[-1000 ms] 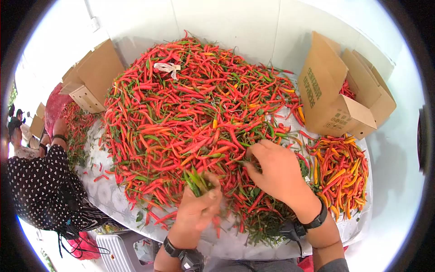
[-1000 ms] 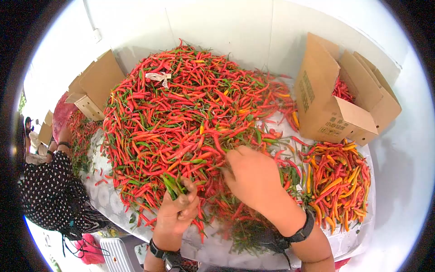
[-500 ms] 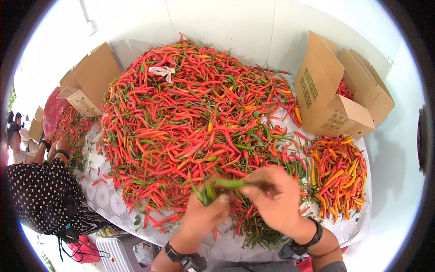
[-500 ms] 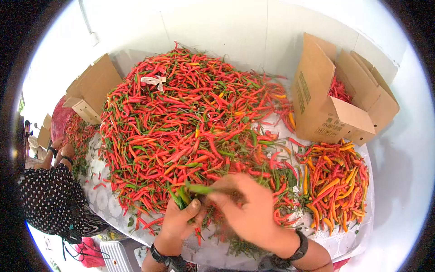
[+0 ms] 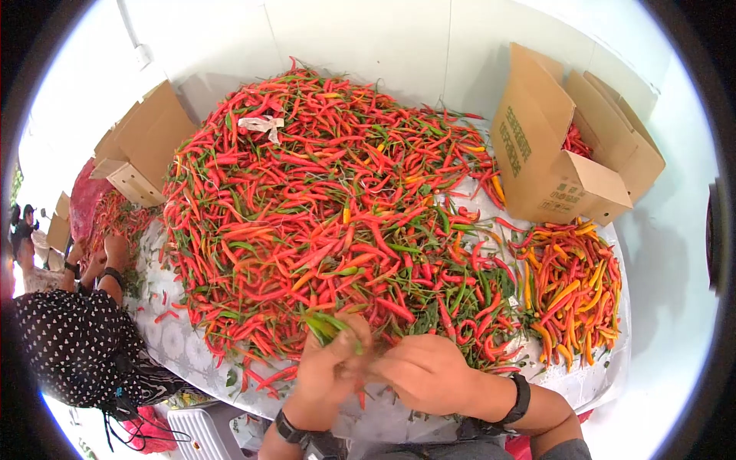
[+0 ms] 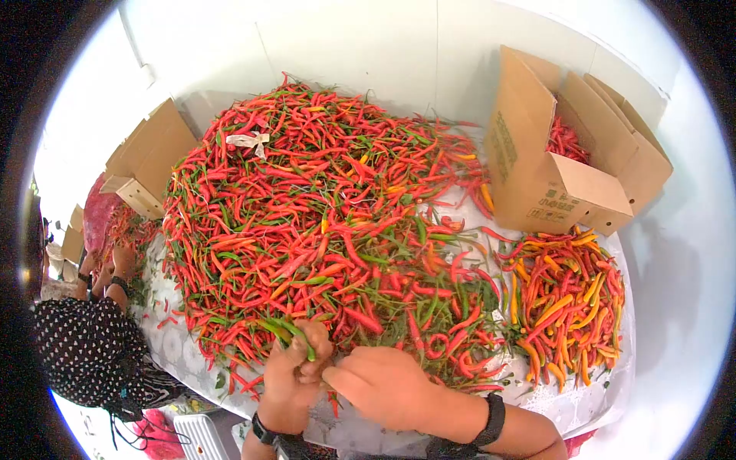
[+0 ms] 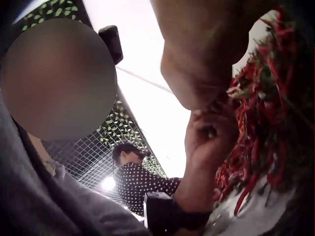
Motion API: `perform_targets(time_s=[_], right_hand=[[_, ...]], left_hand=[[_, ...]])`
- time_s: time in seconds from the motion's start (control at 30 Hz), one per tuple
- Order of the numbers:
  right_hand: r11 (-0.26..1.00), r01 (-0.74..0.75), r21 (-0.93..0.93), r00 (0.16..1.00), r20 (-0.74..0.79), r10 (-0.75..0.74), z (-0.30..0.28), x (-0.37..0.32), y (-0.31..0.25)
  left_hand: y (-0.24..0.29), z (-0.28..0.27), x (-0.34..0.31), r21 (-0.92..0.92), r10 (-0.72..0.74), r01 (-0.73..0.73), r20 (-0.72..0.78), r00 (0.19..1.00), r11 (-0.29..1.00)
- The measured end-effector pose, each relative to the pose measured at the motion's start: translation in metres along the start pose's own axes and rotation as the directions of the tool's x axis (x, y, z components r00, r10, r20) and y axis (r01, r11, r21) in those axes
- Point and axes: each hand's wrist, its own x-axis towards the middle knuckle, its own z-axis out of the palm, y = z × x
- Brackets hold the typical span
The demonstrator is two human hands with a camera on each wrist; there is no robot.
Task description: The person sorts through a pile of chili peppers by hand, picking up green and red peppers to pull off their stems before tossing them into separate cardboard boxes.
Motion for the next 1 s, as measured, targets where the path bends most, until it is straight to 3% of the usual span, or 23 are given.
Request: perform_targets(time_s=[0.1,0.2,0.23,0.33,0.47,0.57,0.77,0.87,1.0], right_hand=[[0.99,-0.053,-0.134,0.941,0.326,0.094,-0.022,0.013,0.005],[0.985,-0.092,-0.148,0.881,0.45,0.15,-0.047,0.013,0.011],[0.96,-0.216,-0.18,0.892,0.364,0.269,-0.045,0.015,0.01],[0.877,-0.322,-0.357,0.92,0.101,0.378,-0.021,0.017,0.013],[0.817,-0.254,-0.518,0.92,0.131,0.369,-0.013,0.014,0.014],[0.874,-0.286,-0.394,0.948,0.019,0.318,-0.023,0.013,0.018],[0.876,-0.321,-0.36,0.947,-0.097,0.307,-0.03,0.011,-0.007],[0.923,-0.171,-0.345,0.973,-0.203,0.105,-0.031,0.008,-0.011],[0.924,-0.187,-0.333,0.982,-0.034,0.187,-0.024,0.003,-0.015]], left_hand=[[0.01,0.002,0.002,-0.023,0.089,-0.089,-0.005,0.996,0.996],[0.015,0.009,0.002,-0.138,0.085,-0.097,-0.089,0.992,0.986],[0.015,0.011,0.002,-0.109,0.069,-0.08,-0.109,0.992,0.991],[0.014,0.01,0.002,-0.045,0.017,-0.024,-0.144,0.989,0.999],[0.011,0.003,0.003,-0.05,-0.03,0.023,-0.139,0.99,0.998],[0.012,0.001,0.003,0.006,-0.026,0.027,-0.146,0.989,1.0],[0.005,0.006,0.001,0.213,-0.028,0.052,-0.114,0.993,0.976],[0.003,0.003,0.002,0.242,-0.015,0.022,-0.032,0.999,0.97],[0.004,0.02,-0.004,0.419,0.113,-0.083,-0.047,0.993,0.904]])
